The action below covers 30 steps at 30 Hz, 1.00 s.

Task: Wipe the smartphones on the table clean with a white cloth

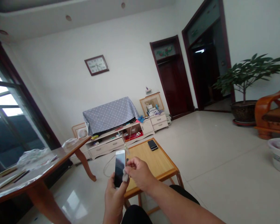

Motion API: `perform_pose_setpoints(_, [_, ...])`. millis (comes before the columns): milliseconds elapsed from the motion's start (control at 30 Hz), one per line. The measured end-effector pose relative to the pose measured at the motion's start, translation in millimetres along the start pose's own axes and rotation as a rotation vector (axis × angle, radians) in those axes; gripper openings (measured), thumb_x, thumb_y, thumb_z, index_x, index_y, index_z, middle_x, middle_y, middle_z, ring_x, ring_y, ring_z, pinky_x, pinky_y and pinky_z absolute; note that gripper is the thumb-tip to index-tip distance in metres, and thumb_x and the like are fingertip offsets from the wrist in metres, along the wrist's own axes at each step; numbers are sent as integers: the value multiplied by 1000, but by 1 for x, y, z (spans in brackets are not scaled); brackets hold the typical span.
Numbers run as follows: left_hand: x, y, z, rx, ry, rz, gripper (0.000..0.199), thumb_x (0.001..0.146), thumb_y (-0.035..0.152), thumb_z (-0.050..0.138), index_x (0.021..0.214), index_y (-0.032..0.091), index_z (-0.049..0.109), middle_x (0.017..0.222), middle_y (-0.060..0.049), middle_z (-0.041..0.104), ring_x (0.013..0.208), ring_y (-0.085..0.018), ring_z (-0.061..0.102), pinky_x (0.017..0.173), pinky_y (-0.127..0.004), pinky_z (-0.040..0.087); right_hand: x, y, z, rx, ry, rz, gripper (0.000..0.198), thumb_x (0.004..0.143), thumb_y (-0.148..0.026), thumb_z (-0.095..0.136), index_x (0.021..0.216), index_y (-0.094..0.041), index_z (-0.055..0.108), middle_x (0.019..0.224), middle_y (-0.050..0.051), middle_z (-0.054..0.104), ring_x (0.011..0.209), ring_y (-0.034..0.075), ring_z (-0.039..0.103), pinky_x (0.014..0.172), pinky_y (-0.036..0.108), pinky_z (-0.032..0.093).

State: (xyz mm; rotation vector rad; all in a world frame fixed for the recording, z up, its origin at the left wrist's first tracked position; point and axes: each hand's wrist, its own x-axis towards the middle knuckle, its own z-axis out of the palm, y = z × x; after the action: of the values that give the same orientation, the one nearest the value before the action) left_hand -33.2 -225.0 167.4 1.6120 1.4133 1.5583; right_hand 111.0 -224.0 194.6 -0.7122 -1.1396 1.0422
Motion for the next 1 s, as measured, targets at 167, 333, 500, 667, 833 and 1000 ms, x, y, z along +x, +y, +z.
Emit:
perform_pose_setpoints(167, [0,9,-5,-104,-57,-108,74,70,48,75,132,13,54,118,-11,70,111,-31,65,97,-40,48,-2,-7,6,36,-34,7,26,76,-33,75,95,-18,66,81,0,64,73,14,58,69,27,47])
perform_pose_setpoints(333, [-3,12,-5,-72,-87,-101,79,70,51,76,135,14,52,123,-13,68,116,-31,62,102,-43,45,28,-31,4,-16,104,-87,27,77,-42,73,86,-18,65,78,1,66,70,15,58,63,26,44])
perform_pose_setpoints(500, [-3,22,-4,-163,-79,-123,74,68,55,77,127,14,59,118,-12,70,111,-31,64,97,-39,49,6,-16,14,-40,67,-41,24,78,-41,72,84,-18,65,73,0,65,67,14,57,63,27,45])
perform_pose_setpoints(667, [-5,22,-7,-100,-33,-103,79,64,52,79,128,13,57,118,-12,70,112,-31,64,98,-38,48,9,-14,10,-16,72,-43,25,79,-41,72,82,-18,65,73,0,66,66,14,57,64,26,45])
perform_pose_setpoints(833, [-7,14,-2,-65,-77,-74,81,68,52,75,135,12,51,123,-14,67,115,-31,62,98,-39,47,28,-32,6,-5,169,-87,26,79,-43,73,79,-18,64,68,-2,63,63,13,54,62,25,43])
perform_pose_setpoints(1000, [-3,15,3,-41,-22,-68,75,68,54,75,128,13,56,115,-12,70,107,-31,66,93,-39,50,4,-11,12,-72,116,-33,26,79,-42,71,79,-17,65,72,1,66,68,15,59,65,27,45])
